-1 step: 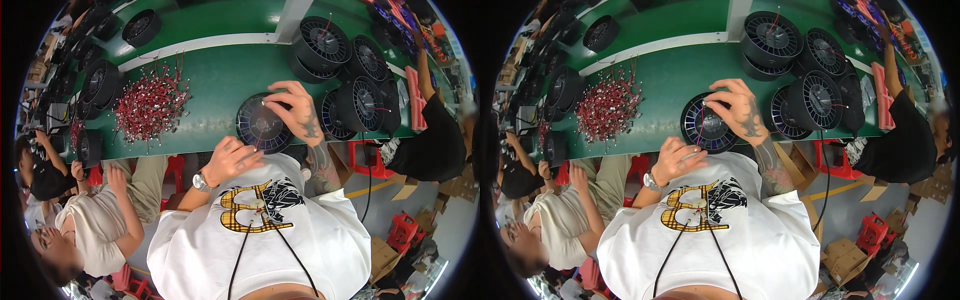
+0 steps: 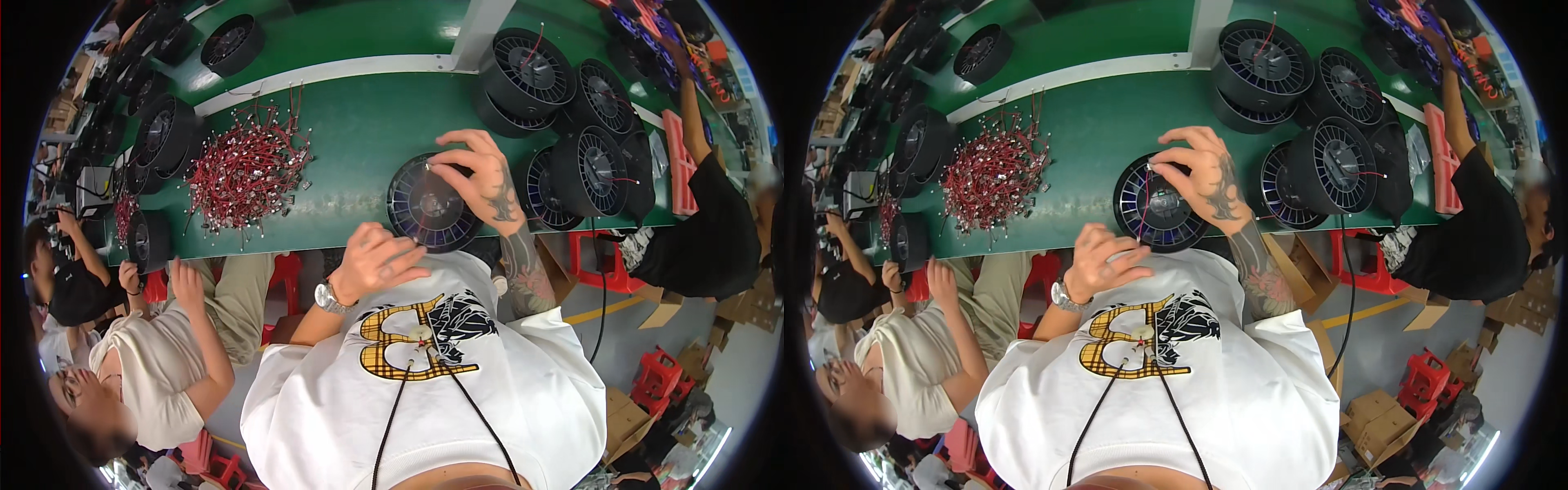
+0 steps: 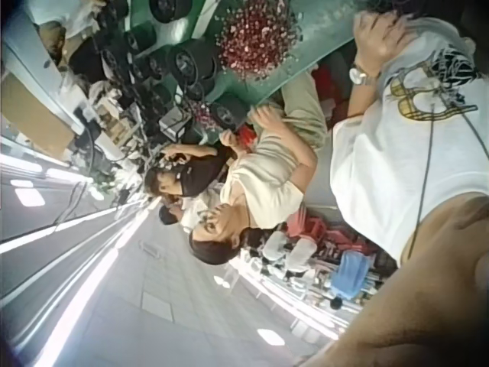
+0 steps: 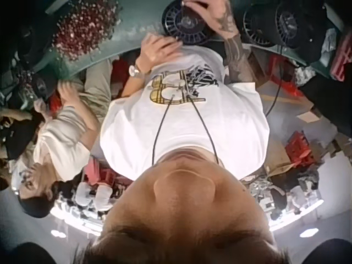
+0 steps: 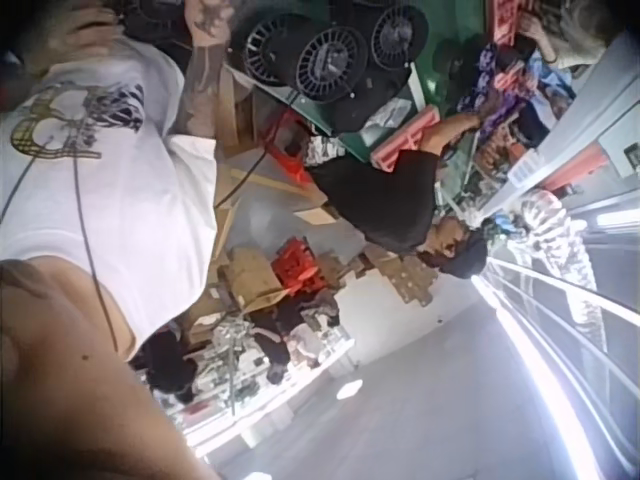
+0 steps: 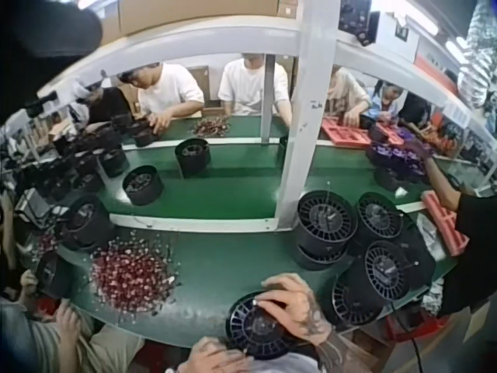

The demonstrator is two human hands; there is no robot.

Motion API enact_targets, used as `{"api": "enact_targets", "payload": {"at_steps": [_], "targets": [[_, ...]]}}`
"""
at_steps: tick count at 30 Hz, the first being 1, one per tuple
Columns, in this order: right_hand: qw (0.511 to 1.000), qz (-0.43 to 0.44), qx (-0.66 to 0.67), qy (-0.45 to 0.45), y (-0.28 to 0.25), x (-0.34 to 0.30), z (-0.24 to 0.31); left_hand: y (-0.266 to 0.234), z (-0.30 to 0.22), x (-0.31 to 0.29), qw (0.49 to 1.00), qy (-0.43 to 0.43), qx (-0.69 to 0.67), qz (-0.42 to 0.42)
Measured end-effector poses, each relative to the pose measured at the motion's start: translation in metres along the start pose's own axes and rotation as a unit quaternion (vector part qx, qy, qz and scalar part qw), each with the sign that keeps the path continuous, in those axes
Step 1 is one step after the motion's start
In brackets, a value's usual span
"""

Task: The person repeatedly retrieves circular housings, selects wire components from a pile, connects each component into a housing by hand, and places the assembled housings on the workbench.

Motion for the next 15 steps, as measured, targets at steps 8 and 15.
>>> {"api": "enact_targets", "payload": {"at_steps": [8, 15], "targets": [[0.991, -0.002, -0.131, -0.027, 0.017, 0.005, -0.003, -0.011, 0.062, 0.018, 0.991, -0.133, -0.012, 0.025], [0.978, -0.053, -0.193, -0.061, 0.027, -0.002, 0.002, 0.028, 0.066, 0.025, 0.972, -0.124, 0.007, 0.2]]}}
Point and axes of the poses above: each hand's wrist, its own x-axis towards the middle knuckle, its own y-axis out of the palm, z = x × y, the point moved 8 cm from there along x, towards the middle knuckle, and after that the axes turned 9 degrees about y, right-handed, at the moved point
